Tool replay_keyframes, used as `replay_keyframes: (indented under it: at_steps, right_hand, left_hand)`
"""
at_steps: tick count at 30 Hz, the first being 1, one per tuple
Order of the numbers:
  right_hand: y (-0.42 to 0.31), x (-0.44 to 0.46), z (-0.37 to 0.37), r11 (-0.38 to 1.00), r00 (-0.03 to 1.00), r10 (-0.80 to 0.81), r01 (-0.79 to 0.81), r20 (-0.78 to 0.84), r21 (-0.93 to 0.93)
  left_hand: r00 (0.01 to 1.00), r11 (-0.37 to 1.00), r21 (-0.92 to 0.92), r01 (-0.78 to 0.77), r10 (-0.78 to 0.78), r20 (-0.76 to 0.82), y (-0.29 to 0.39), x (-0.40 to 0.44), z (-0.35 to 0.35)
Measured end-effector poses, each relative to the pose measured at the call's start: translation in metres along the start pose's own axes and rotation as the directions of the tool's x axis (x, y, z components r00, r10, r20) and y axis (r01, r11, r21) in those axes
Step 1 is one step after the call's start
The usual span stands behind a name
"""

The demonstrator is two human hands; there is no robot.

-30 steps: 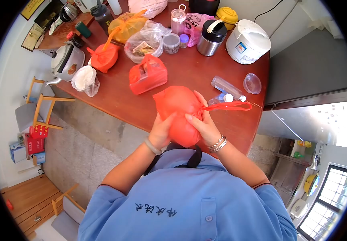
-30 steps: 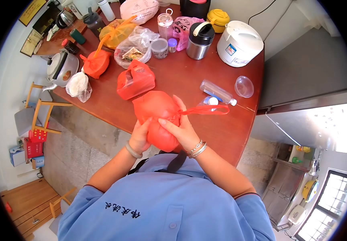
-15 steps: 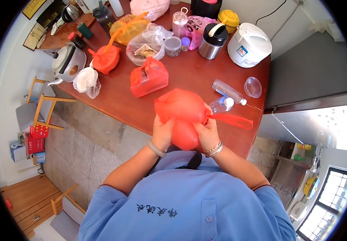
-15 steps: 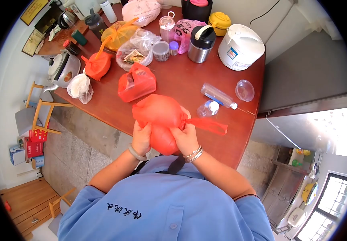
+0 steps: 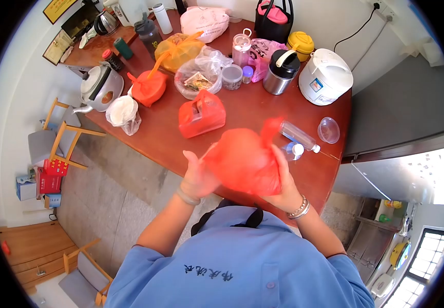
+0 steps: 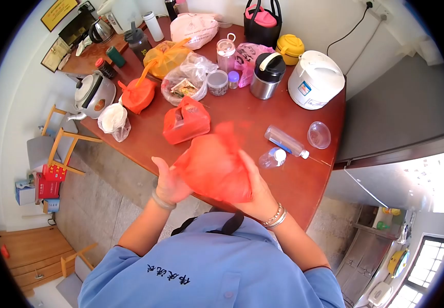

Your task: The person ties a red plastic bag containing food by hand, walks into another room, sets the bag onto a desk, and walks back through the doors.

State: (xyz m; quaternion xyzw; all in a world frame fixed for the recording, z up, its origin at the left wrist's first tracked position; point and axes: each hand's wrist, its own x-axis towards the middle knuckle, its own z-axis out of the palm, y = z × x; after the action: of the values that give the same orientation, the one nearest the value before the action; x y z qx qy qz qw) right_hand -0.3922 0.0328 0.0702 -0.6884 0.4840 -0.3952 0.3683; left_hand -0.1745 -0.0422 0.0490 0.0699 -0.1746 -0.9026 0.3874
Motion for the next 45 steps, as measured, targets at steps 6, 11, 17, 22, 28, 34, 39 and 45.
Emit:
replay_keyframes:
  at_steps: [6,11,17,22,28,34,39,45]
  right_hand:
    - [-0.020,0.008,0.019,0.984,0.998,-0.039,0.031,-0.043,-0.175]
    - [-0.024,0.013,0.021,0.989,0.992,0.080,-0.092,-0.100,-0.116]
    - [-0.021,0.011,0.019,0.985,0.987,0.143,-0.150,-0.079,-0.090]
    - [0.000,0.006,0.023,0.981,0.980,0.193,-0.193,-0.040,0.007]
    - [0.019,0.015,0.013,0.830,0.972,0.225,-0.228,0.069,0.509]
    - [-0.006,0.024,0.009,0.666,0.938,0.347,-0.251,0.007,0.703]
    - [0.009,0.020,0.035,0.858,0.909,0.269,-0.076,-0.319,0.509]
    - [0.003,0.022,0.038,0.995,0.915,0.078,-0.050,-0.395,0.081]
  left_hand:
    - [0.962,0.925,0.372,0.079,0.027,-0.271,-0.014,0.016,0.019]
    - [0.911,0.844,0.537,-0.021,0.237,-0.337,-0.032,0.020,-0.004]
    - [0.878,0.735,0.665,-0.133,0.398,-0.265,-0.037,0.020,-0.006]
    - [0.870,0.675,0.728,-0.125,0.427,-0.246,-0.035,0.020,-0.011]
    - [0.927,0.740,0.657,-0.144,0.334,-0.173,-0.023,0.026,0.001]
    - [0.957,0.991,0.061,-0.121,0.133,-0.258,-0.013,0.027,0.041]
    - [0.948,0.977,0.158,-0.142,0.180,-0.262,-0.061,0.023,0.026]
    - [0.929,0.964,0.212,-0.161,0.221,-0.297,-0.062,0.031,0.012]
